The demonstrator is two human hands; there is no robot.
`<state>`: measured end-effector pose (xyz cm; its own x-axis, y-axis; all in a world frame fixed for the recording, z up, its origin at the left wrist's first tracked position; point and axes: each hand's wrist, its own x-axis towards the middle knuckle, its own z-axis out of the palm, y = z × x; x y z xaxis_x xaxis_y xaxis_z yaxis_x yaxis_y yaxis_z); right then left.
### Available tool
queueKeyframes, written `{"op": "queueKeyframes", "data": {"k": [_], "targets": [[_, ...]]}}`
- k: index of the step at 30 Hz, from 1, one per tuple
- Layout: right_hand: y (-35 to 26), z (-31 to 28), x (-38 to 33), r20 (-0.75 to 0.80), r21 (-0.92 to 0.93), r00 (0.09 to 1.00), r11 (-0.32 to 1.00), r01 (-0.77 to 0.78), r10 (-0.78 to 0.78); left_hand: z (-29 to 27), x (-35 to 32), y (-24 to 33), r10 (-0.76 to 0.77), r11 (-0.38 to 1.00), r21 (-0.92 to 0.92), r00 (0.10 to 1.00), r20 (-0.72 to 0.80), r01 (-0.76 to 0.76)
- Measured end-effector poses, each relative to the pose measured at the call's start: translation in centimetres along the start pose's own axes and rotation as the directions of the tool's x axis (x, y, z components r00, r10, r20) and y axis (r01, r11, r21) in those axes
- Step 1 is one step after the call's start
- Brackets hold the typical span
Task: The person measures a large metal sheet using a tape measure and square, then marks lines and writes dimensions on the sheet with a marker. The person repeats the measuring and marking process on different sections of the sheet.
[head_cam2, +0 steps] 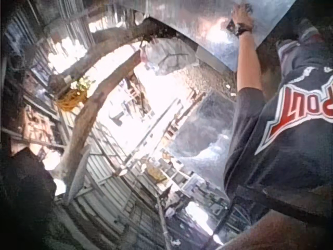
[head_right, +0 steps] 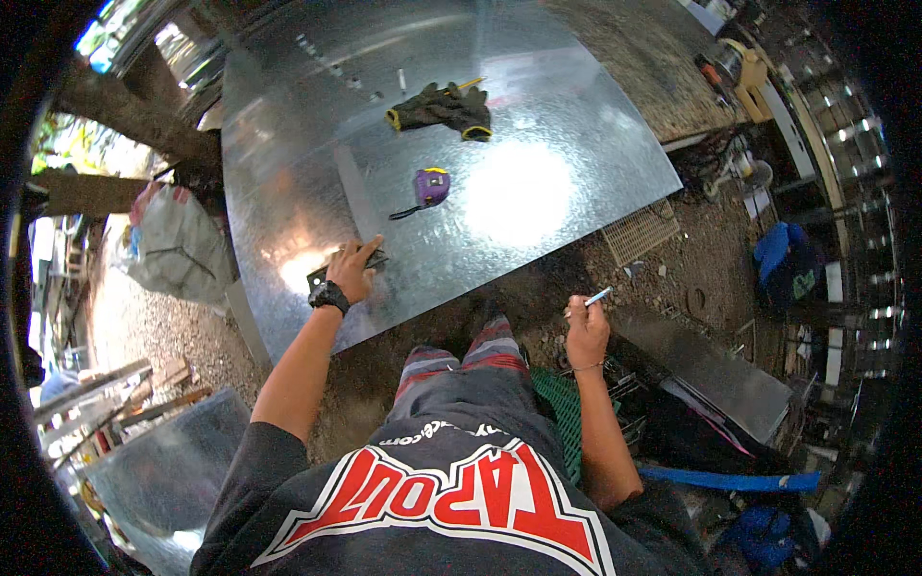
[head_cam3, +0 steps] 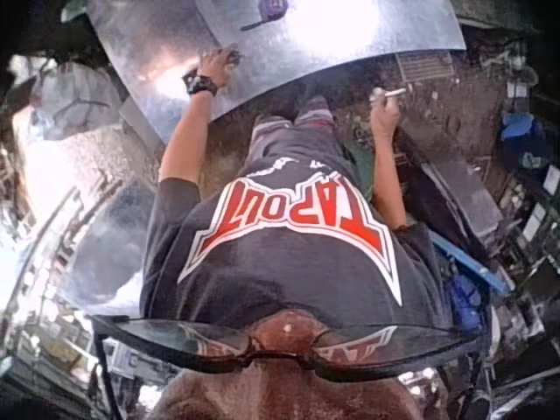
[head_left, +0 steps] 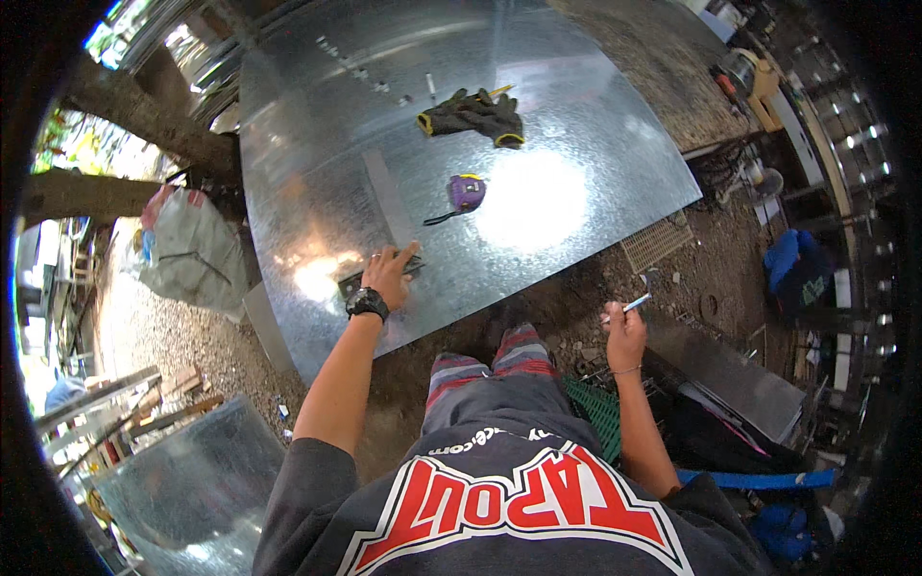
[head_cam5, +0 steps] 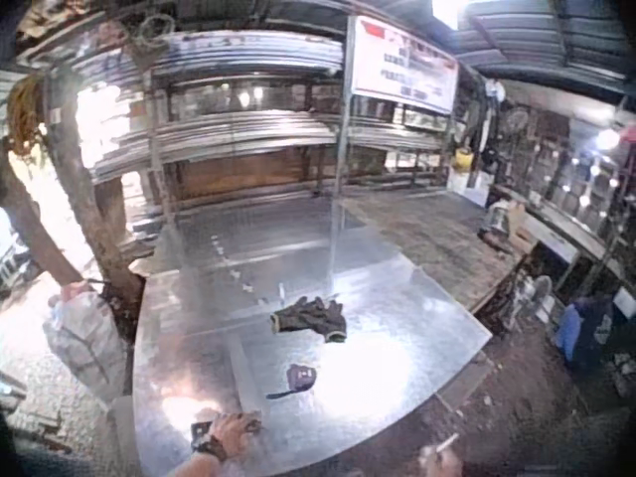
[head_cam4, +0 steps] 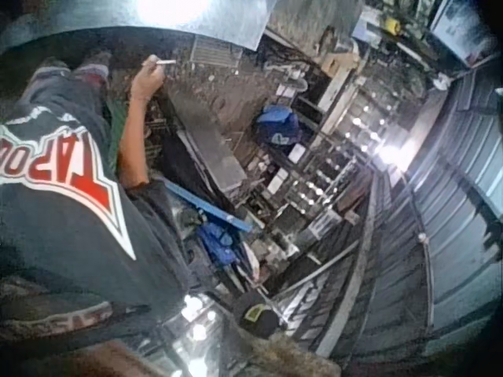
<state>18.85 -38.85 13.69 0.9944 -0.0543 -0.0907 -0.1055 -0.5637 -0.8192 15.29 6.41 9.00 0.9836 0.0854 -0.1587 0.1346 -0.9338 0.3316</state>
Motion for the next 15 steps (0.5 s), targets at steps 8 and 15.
{"op": "queueKeyframes", "data": {"k": [8, 15], "targets": [[-1.0, 0.3, 2.2, 0.279, 0.017, 0.954, 0.993, -0.120, 0.111, 1.0, 3.0, 0.5, -0.149, 0.988, 0.034, 0.987, -0.063, 0.151], [-4.3, 3.2, 7.3, 0.702, -0.169, 0.709, 0.953, 0.253, -0.064, 1.0, 0.1, 15.3, -0.216, 0.320, -0.903, 0.951, 0.223, 0.285]]}}
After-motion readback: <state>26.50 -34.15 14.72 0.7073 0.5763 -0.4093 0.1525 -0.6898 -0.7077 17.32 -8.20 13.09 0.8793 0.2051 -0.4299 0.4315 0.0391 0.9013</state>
